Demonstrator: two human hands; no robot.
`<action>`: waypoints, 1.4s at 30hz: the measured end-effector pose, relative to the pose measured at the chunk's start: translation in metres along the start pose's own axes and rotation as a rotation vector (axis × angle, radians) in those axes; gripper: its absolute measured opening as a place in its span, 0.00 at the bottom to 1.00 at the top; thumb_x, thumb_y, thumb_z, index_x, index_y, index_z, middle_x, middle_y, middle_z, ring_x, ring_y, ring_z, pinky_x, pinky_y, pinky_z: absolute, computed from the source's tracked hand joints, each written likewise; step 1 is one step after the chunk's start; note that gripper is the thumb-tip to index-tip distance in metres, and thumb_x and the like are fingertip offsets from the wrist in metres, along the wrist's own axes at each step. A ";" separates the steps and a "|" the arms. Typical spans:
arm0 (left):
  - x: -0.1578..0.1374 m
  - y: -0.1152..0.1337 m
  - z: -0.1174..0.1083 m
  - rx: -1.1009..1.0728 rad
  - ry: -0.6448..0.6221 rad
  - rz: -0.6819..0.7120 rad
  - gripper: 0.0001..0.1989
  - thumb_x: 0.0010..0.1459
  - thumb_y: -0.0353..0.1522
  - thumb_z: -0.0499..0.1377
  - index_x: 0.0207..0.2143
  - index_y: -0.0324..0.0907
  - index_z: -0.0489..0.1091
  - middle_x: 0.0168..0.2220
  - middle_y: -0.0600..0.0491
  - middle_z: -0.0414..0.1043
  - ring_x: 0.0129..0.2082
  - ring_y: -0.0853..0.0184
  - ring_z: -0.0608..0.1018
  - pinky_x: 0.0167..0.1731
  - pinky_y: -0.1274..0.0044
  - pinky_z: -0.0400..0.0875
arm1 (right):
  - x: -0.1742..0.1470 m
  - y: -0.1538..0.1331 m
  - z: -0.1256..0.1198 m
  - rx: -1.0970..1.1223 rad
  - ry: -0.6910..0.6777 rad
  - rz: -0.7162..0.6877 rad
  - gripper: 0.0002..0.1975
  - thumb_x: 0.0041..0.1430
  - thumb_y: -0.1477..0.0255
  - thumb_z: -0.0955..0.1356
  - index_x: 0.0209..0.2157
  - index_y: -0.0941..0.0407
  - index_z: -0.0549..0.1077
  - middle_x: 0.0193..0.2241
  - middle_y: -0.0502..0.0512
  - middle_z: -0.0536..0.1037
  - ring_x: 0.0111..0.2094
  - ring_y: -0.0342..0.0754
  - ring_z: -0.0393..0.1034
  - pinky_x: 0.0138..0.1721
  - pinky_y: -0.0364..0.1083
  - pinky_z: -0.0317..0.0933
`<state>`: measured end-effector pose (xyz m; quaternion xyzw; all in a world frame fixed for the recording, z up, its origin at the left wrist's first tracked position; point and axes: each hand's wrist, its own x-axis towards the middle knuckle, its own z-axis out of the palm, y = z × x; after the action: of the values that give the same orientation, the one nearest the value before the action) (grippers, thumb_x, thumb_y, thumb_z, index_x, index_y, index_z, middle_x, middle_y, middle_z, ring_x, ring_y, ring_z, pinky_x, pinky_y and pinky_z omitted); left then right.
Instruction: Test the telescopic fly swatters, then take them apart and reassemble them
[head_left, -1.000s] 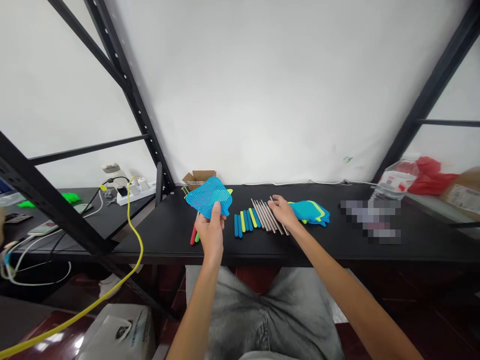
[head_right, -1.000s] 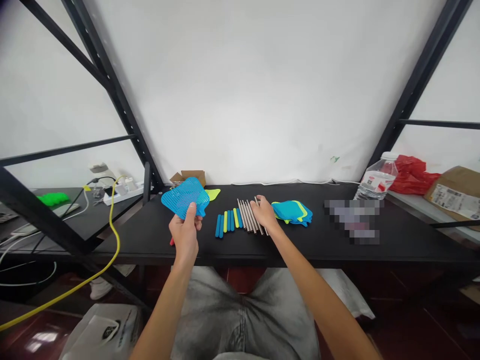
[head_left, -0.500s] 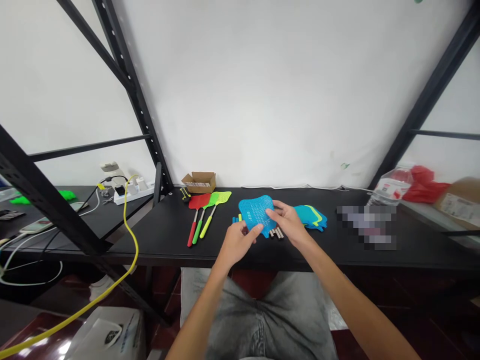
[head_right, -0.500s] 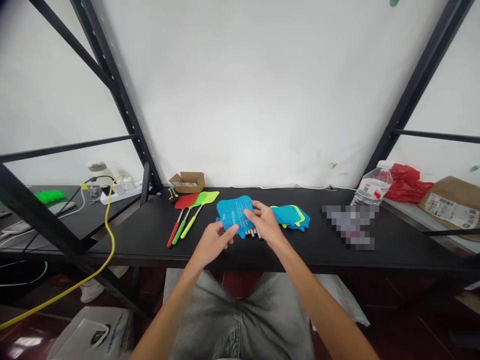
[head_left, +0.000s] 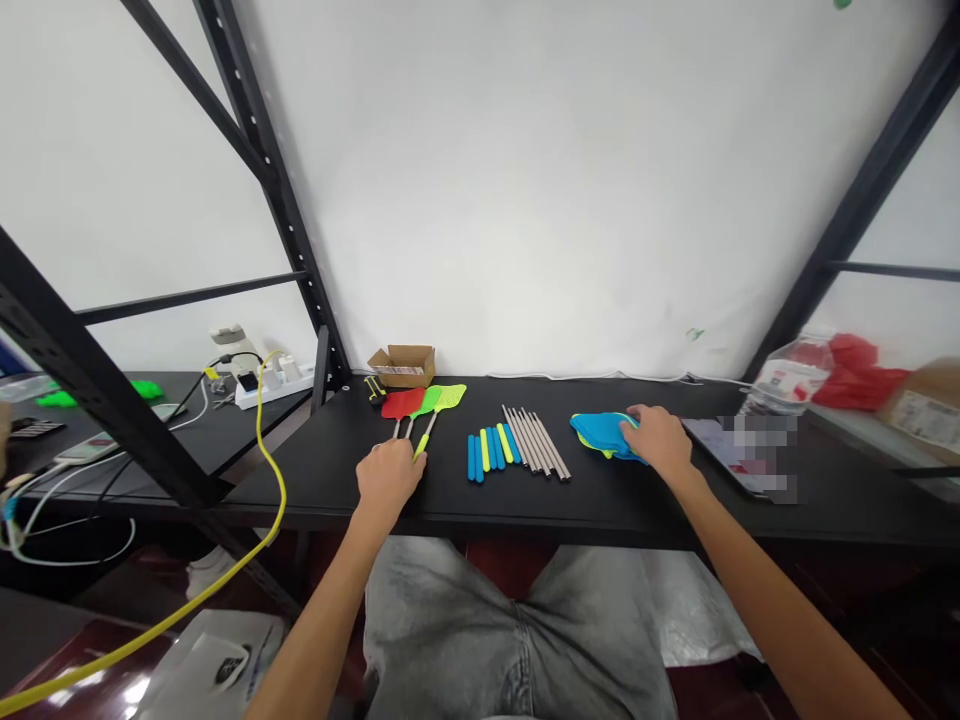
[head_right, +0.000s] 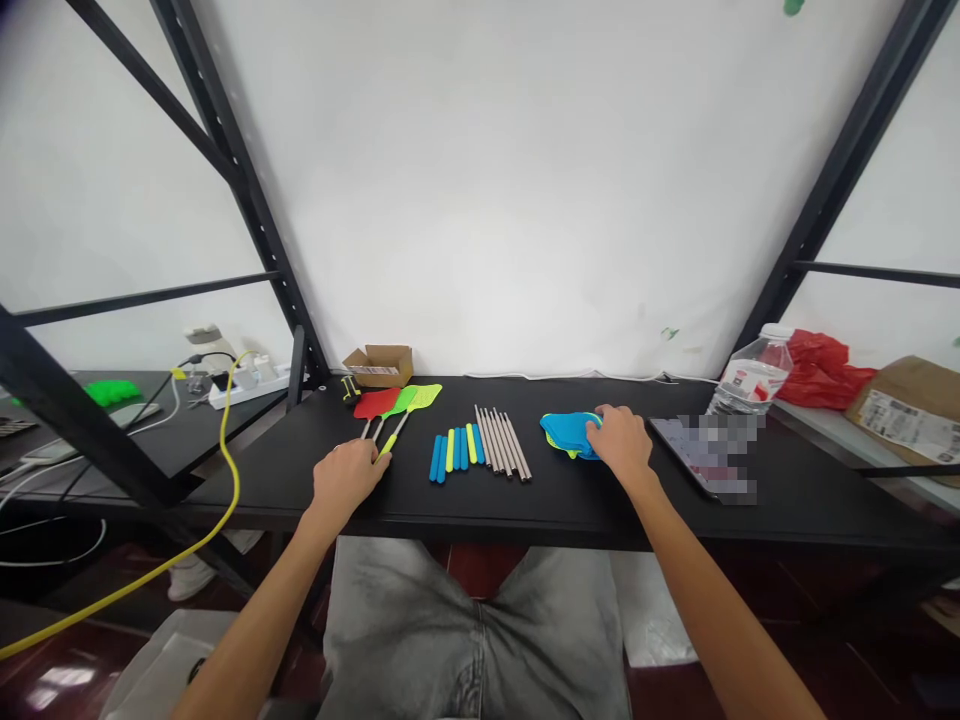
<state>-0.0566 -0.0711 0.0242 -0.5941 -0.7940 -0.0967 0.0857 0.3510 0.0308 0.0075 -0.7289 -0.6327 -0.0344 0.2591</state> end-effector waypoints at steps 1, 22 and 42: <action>-0.002 0.002 -0.003 0.005 0.006 0.008 0.16 0.60 0.41 0.52 0.34 0.39 0.74 0.36 0.42 0.75 0.40 0.52 0.77 0.35 0.69 0.68 | -0.004 -0.003 -0.001 0.009 0.035 -0.021 0.20 0.57 0.65 0.64 0.48 0.58 0.75 0.46 0.68 0.76 0.47 0.62 0.70 0.44 0.55 0.63; -0.084 0.140 -0.006 -1.185 -0.121 0.333 0.25 0.67 0.46 0.38 0.22 0.42 0.56 0.20 0.55 0.60 0.21 0.70 0.63 0.24 0.77 0.53 | -0.074 -0.161 -0.011 1.829 -0.474 0.125 0.15 0.52 0.58 0.72 0.30 0.55 0.73 0.21 0.50 0.68 0.22 0.44 0.64 0.26 0.46 0.65; -0.034 0.049 0.003 -0.198 -0.073 0.053 0.27 0.64 0.45 0.45 0.60 0.42 0.59 0.39 0.40 0.76 0.39 0.51 0.77 0.33 0.71 0.64 | -0.064 -0.130 -0.018 1.728 -0.617 0.102 0.18 0.52 0.60 0.70 0.41 0.55 0.71 0.18 0.42 0.63 0.14 0.37 0.50 0.15 0.39 0.45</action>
<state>-0.0003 -0.0888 0.0150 -0.6237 -0.7671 -0.1504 0.0000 0.2210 -0.0259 0.0426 -0.2857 -0.4466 0.6579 0.5348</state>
